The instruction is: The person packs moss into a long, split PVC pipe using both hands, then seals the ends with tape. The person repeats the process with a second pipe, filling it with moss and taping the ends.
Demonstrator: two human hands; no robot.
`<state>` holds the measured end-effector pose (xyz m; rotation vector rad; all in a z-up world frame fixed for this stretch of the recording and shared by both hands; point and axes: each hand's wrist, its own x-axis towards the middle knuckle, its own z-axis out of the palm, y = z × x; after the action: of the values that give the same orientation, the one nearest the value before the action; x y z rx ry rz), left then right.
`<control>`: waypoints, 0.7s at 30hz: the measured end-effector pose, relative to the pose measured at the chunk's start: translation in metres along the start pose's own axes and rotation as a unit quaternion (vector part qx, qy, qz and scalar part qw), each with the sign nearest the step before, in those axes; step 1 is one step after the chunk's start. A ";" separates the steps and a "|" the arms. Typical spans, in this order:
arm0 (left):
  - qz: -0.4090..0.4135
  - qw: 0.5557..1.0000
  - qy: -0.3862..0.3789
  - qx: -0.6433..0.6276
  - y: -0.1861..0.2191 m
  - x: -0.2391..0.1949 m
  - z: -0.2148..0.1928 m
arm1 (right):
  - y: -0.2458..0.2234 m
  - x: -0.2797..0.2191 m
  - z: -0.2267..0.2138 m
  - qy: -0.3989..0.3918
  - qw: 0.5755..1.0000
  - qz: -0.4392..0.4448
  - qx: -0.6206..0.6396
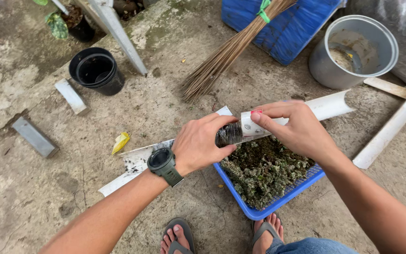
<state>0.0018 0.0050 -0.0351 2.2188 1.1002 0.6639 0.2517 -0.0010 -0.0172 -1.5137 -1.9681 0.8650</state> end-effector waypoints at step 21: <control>-0.057 0.980 -0.081 -0.171 -0.060 0.021 0.022 | 0.017 0.043 0.010 -0.055 0.994 -0.069 0.070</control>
<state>-0.0053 0.0461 -0.0873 1.8663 0.9446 0.5645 0.2446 0.0417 -0.0358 -1.2602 -2.0161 1.0235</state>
